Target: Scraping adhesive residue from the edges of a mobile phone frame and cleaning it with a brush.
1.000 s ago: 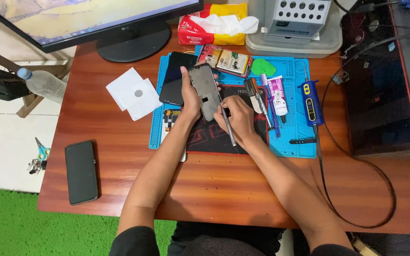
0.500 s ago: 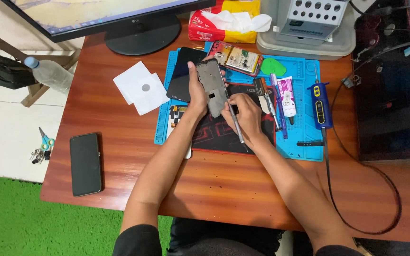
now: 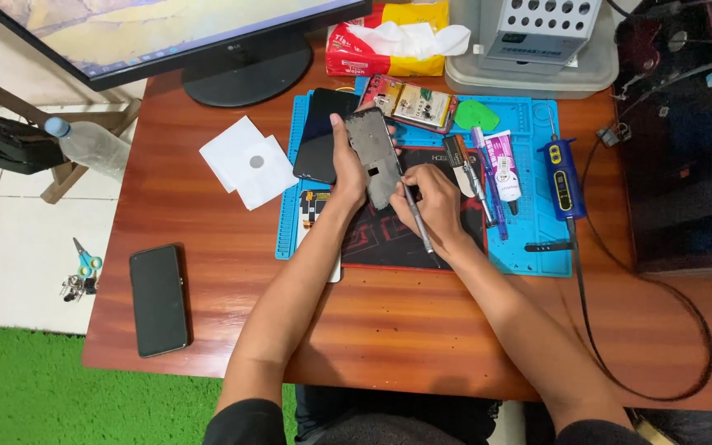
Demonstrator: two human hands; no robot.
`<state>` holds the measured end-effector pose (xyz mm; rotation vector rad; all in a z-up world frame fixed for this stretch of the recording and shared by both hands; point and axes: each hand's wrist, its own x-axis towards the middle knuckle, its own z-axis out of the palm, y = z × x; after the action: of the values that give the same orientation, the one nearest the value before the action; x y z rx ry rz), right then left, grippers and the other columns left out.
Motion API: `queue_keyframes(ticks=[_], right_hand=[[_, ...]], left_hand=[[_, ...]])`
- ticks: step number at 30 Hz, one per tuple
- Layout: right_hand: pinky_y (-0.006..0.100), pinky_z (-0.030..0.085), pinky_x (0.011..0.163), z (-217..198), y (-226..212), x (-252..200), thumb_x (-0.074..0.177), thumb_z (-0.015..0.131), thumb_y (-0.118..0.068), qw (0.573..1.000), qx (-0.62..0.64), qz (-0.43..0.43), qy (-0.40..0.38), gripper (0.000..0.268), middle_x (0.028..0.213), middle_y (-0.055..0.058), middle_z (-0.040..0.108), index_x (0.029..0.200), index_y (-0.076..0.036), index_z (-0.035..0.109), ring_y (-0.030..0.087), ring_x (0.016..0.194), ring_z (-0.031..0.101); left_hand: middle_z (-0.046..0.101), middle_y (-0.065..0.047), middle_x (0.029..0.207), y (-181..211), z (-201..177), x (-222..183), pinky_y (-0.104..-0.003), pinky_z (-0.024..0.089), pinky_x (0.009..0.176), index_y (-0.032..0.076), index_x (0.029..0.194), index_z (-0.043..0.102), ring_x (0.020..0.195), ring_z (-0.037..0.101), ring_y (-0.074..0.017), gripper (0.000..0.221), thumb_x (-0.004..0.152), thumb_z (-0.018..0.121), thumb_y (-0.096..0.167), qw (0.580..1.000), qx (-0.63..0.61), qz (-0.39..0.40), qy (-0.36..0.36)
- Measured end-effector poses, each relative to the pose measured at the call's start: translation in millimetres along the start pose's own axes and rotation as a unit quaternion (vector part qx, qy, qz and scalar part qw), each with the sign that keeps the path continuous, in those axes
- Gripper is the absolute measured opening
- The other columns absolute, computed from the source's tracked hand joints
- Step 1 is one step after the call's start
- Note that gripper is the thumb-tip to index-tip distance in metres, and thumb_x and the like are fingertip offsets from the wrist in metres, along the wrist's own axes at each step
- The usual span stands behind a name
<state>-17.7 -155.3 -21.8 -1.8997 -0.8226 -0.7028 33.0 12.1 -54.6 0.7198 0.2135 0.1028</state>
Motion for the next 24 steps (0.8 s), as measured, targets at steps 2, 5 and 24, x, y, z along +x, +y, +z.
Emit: queue_keyframes(ticks=[2, 5, 24], right_hand=[[0.035, 0.053, 0.05, 0.1, -1.6, 1.1, 0.084, 0.074, 0.003, 1.0, -0.006, -0.003, -0.003, 0.014, 0.082, 0.013, 0.07, 0.086, -0.005, 0.063, 0.033, 0.07, 0.069], [0.035, 0.055, 0.052, 0.2, -6.9, 5.1, 0.087, 0.075, 0.001, 0.999, -0.03, -0.011, -0.012, 0.011, 0.085, 0.014, 0.072, 0.089, -0.004, 0.065, 0.034, 0.073, 0.07], [0.037, 0.058, 0.054, -8.5, -27.8, 25.9, 0.093, 0.074, 0.004, 1.0, -0.023, -0.003, -0.021, 0.009, 0.084, 0.02, 0.072, 0.088, 0.003, 0.067, 0.039, 0.076, 0.072]], left_hand=[[0.077, -0.025, 0.103, 5.4, 4.9, -0.6, -0.055, 0.068, 0.079, 0.019, 0.139, 0.063, 0.086, 0.077, -0.0386, 0.082, 0.096, 0.032, 0.082, 1.0, 0.003, 0.007, -0.002], [0.077, -0.024, 0.103, 8.9, 5.8, 1.4, -0.056, 0.068, 0.079, 0.019, 0.139, 0.063, 0.087, 0.077, -0.0391, 0.081, 0.097, 0.033, 0.082, 1.0, 0.005, 0.022, -0.004], [0.077, -0.023, 0.098, 8.7, 11.5, -14.5, -0.049, 0.07, 0.071, 0.023, 0.142, 0.061, 0.081, 0.077, -0.0329, 0.077, 0.1, 0.027, 0.078, 0.999, 0.029, 0.017, 0.01]])
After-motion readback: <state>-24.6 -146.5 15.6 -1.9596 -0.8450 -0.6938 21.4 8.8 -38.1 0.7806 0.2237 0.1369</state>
